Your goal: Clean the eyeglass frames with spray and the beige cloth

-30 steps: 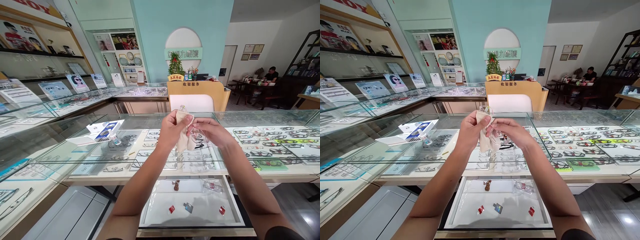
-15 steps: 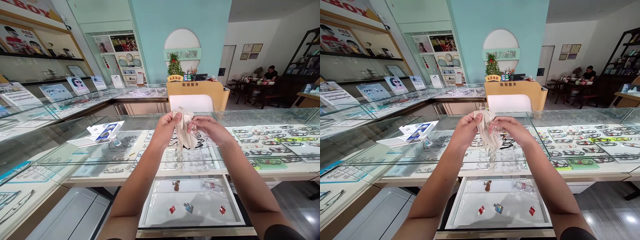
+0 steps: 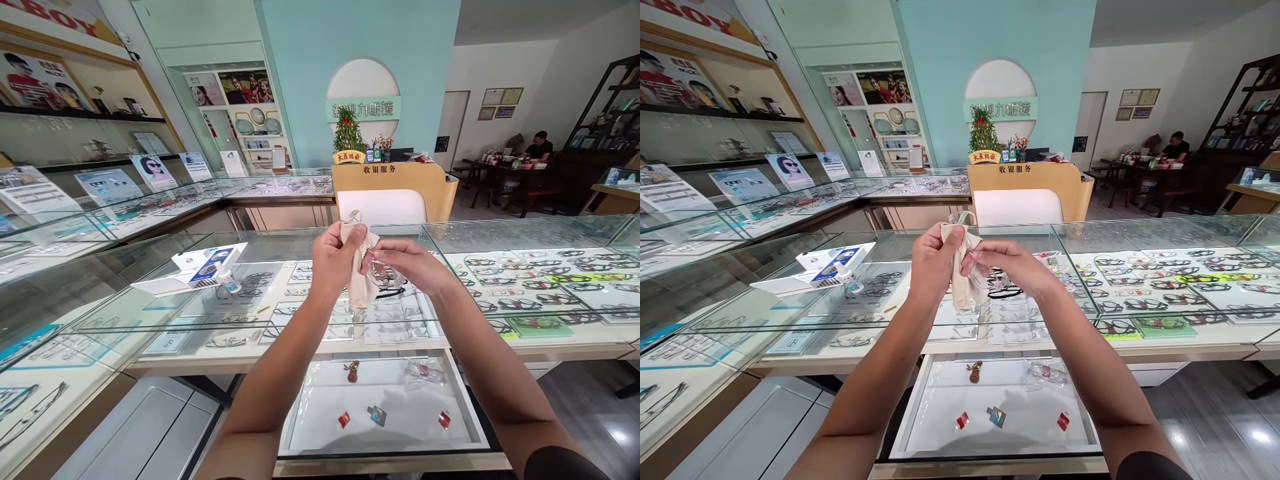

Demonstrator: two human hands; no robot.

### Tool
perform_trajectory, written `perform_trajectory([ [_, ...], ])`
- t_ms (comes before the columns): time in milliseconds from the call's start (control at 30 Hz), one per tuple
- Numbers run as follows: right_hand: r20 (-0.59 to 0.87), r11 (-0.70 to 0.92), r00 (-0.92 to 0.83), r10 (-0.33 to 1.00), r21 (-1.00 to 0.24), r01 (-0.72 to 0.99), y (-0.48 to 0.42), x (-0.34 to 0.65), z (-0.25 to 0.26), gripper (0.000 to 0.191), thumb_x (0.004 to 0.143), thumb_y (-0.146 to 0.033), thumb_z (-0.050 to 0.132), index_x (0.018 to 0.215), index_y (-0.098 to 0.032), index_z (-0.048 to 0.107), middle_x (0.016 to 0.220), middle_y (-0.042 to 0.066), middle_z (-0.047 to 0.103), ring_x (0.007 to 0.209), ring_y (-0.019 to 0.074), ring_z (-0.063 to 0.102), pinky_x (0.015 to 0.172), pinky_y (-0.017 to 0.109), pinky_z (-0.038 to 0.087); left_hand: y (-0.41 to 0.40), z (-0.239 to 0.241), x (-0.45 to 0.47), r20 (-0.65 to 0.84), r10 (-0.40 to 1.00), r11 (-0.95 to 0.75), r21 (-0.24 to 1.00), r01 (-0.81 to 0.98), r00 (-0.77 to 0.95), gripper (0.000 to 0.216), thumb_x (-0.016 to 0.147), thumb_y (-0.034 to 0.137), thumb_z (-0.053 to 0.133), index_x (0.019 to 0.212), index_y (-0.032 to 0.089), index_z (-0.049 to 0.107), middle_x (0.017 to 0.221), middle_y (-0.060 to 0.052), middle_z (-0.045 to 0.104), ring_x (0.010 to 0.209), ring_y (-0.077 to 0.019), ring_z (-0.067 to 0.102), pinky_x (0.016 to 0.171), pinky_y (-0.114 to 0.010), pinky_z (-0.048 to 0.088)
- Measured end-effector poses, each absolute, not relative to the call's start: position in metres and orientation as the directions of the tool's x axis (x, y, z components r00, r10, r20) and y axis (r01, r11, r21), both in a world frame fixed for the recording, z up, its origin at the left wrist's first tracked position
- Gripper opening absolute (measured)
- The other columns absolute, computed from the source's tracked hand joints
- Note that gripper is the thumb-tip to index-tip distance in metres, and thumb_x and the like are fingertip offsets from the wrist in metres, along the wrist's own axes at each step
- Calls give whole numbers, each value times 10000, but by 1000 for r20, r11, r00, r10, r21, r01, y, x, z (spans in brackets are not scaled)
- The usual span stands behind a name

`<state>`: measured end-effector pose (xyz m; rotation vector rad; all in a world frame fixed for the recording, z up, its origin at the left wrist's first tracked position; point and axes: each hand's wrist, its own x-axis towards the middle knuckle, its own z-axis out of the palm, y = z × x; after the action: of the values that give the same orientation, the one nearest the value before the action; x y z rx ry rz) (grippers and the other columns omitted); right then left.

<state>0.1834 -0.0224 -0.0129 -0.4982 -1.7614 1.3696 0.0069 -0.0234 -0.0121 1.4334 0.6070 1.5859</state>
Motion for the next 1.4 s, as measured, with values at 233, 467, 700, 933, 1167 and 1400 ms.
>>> perform_trajectory([
  [233, 394, 370, -544, 741, -915, -159, -20, 181, -15, 273, 1019, -460, 694, 978, -233, 841, 1057, 52, 799, 873, 182, 581, 854, 335, 455, -11, -11, 0, 435, 899, -394, 853, -341, 48, 511, 858, 679, 807, 787, 194, 666, 548, 30, 597, 449, -104, 501, 505, -263, 443],
  [467, 459, 430, -328, 826, -889, -160, -13, 194, -14, 240, 970, -486, 734, 960, -288, 868, 1044, 24, 774, 815, 177, 510, 753, 322, 419, 0, -14, -7, 435, 898, -386, 847, -365, 61, 495, 827, 662, 843, 889, 180, 750, 753, -14, 721, 662, -141, 627, 647, -261, 498],
  [700, 537, 511, -148, 830, -840, -183, -7, 193, -16, 226, 968, -500, 736, 985, -315, 864, 1133, 10, 744, 810, 173, 490, 718, 323, 393, -6, -18, -9, 369, 892, -322, 924, -207, 262, 538, 856, 698, 796, 883, 161, 766, 776, -29, 725, 713, -157, 636, 690, -260, 499],
  [933, 558, 518, -193, 807, -826, -223, -7, 186, -20, 244, 963, -524, 760, 1033, -310, 856, 1198, 22, 753, 1168, 218, 630, 1044, 357, 463, -12, -23, 1, 337, 879, -302, 941, -154, 337, 555, 868, 714, 771, 882, 159, 778, 770, -25, 711, 728, -160, 611, 699, -264, 475],
  [1167, 542, 484, -214, 813, -832, -272, -10, 178, -20, 283, 907, -556, 821, 1039, -308, 860, 1159, 24, 808, 1203, 241, 678, 1137, 408, 480, -10, -29, 9, 324, 892, -254, 936, -245, 316, 534, 835, 703, 813, 905, 174, 790, 776, -22, 731, 730, -165, 647, 777, -292, 513],
  [1400, 504, 422, -226, 834, -845, -327, -14, 171, -21, 307, 927, -558, 804, 1094, -311, 879, 1261, 20, 826, 1362, 263, 656, 1222, 436, 447, -15, -27, 20, 352, 900, -251, 901, -354, 256, 472, 802, 621, 887, 876, 170, 772, 746, -6, 706, 684, -124, 608, 675, -251, 473],
])
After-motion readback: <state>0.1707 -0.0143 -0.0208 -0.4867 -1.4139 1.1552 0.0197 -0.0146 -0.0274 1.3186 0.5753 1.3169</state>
